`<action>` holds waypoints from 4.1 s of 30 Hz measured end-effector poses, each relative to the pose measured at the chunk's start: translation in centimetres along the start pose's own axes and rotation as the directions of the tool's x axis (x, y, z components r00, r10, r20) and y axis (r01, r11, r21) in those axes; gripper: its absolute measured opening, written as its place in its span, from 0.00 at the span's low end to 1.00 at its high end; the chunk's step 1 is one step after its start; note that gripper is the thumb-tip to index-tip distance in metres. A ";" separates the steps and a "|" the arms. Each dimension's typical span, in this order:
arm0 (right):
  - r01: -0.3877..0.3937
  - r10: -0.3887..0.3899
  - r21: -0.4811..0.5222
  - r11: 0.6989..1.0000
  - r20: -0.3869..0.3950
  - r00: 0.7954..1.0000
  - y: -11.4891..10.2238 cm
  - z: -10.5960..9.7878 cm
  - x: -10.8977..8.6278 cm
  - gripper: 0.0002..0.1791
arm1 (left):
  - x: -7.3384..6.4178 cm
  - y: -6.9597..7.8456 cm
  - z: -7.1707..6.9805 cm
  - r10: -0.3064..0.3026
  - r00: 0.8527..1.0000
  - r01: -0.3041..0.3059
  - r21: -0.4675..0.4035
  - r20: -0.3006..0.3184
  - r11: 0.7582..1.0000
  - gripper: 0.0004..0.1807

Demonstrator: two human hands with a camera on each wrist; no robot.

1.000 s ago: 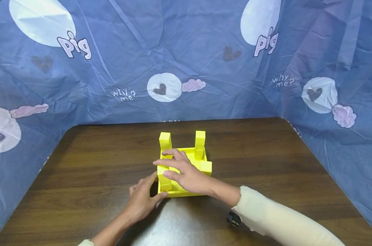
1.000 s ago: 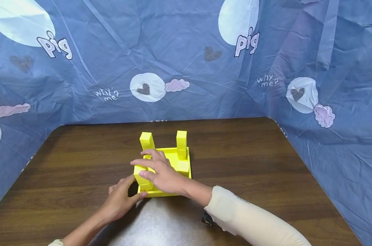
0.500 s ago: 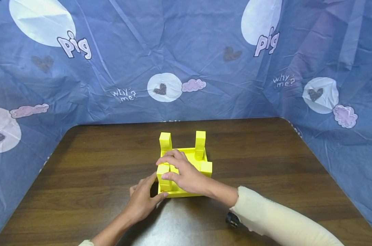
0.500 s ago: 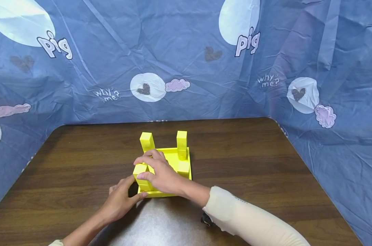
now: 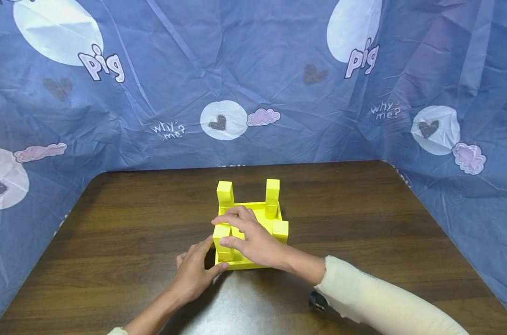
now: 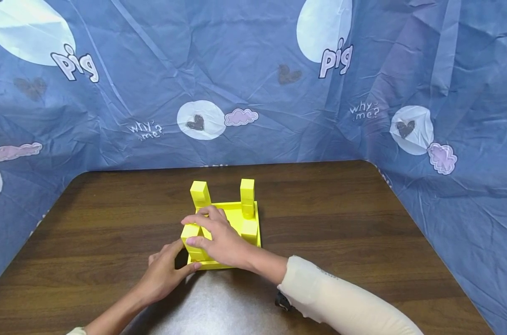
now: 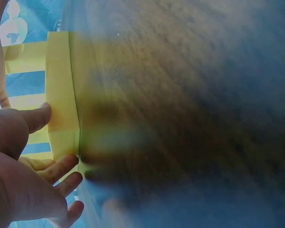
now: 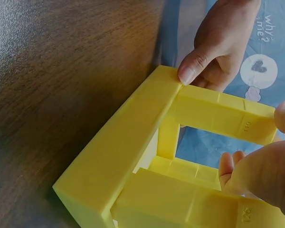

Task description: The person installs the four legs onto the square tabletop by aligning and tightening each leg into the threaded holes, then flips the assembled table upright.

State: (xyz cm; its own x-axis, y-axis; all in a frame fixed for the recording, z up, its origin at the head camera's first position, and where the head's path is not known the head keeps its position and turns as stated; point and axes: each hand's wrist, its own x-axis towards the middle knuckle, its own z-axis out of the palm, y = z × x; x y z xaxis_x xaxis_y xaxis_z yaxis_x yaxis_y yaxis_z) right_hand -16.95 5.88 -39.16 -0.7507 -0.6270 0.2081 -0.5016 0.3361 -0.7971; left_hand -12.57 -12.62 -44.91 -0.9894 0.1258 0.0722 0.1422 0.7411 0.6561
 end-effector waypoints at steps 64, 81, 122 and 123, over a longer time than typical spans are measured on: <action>0.004 0.099 -0.649 0.761 0.122 0.988 8.4 -6.7 -4.9 0.12 | 5.4 -2.2 -3.1 0.492 0.820 -0.572 0.446 0.292 0.689 0.19; 0.079 -0.072 -0.737 0.671 0.042 0.997 9.7 -6.3 -4.6 0.09 | 6.2 -2.7 -2.8 0.553 0.791 -0.600 0.514 0.264 0.613 0.19; 0.212 -0.188 -0.617 0.758 0.105 0.977 5.2 -10.8 -5.6 0.13 | 5.3 0.2 -6.8 0.797 0.560 -0.736 0.577 0.225 0.354 0.10; 0.223 -0.199 -0.599 0.769 0.107 0.974 5.2 -11.0 -5.7 0.13 | 5.2 0.2 -6.9 0.808 0.549 -0.743 0.568 0.216 0.353 0.10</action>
State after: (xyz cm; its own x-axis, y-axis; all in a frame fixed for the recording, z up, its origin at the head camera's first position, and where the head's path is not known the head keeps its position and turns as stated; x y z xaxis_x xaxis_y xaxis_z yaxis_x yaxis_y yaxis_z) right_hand -19.97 18.89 -38.26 -0.5852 -0.7530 0.3009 -0.8108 0.5392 -0.2275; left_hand -17.92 -16.33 -39.22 -0.4218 0.8100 0.4074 0.8023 0.5428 -0.2485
